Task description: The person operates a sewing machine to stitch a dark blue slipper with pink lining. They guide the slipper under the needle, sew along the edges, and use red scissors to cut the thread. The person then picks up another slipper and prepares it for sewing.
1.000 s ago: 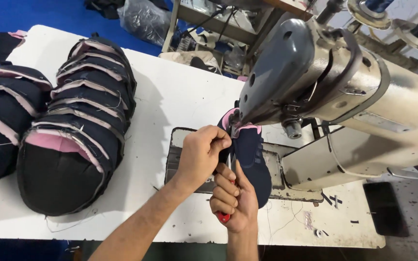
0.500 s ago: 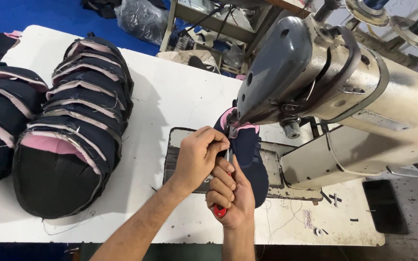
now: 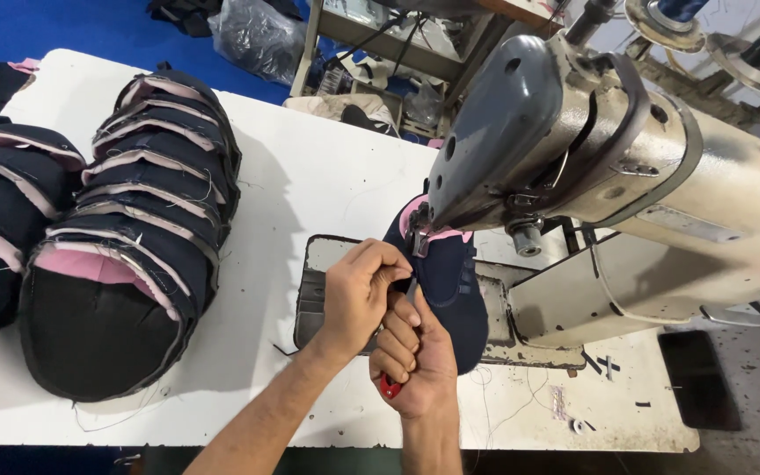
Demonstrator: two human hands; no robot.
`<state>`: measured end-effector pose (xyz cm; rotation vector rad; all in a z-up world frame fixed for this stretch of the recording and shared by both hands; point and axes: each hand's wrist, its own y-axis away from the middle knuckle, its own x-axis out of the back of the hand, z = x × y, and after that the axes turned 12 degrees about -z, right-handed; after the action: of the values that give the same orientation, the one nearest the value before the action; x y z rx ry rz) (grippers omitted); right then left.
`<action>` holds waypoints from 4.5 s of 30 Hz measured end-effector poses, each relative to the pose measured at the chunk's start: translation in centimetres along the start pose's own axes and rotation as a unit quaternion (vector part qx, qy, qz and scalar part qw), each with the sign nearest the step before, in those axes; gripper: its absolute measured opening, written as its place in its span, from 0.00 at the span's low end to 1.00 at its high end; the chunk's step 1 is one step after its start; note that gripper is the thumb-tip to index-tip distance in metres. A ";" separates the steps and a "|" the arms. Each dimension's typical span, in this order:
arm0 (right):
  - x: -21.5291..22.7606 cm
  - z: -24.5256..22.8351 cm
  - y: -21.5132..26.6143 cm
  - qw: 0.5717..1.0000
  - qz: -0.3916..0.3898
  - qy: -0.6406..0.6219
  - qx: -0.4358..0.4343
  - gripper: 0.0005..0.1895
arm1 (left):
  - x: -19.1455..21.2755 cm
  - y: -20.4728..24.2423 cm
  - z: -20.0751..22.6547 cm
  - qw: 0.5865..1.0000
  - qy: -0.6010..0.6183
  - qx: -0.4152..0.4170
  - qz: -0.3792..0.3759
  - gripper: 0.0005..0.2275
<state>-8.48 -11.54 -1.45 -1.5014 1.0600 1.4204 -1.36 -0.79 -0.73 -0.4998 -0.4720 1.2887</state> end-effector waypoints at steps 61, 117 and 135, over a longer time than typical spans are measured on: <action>-1.5 -0.4 0.6 0.998 -0.044 -0.003 -0.044 0.22 | 0.9 -1.5 0.0 0.979 0.066 0.188 -0.044 0.01; -1.9 -0.2 -0.3 0.998 -0.032 -0.036 -0.033 0.20 | -0.7 0.2 -0.8 0.986 0.105 0.126 0.018 0.01; 2.3 -2.3 9.1 0.975 -0.007 0.215 0.049 0.23 | 5.5 3.9 1.6 0.978 0.153 0.136 0.049 0.06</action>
<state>-16.26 -16.83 -3.60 -1.7839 1.3511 1.0372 -4.15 5.51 -1.46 -0.4843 -0.0125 1.3180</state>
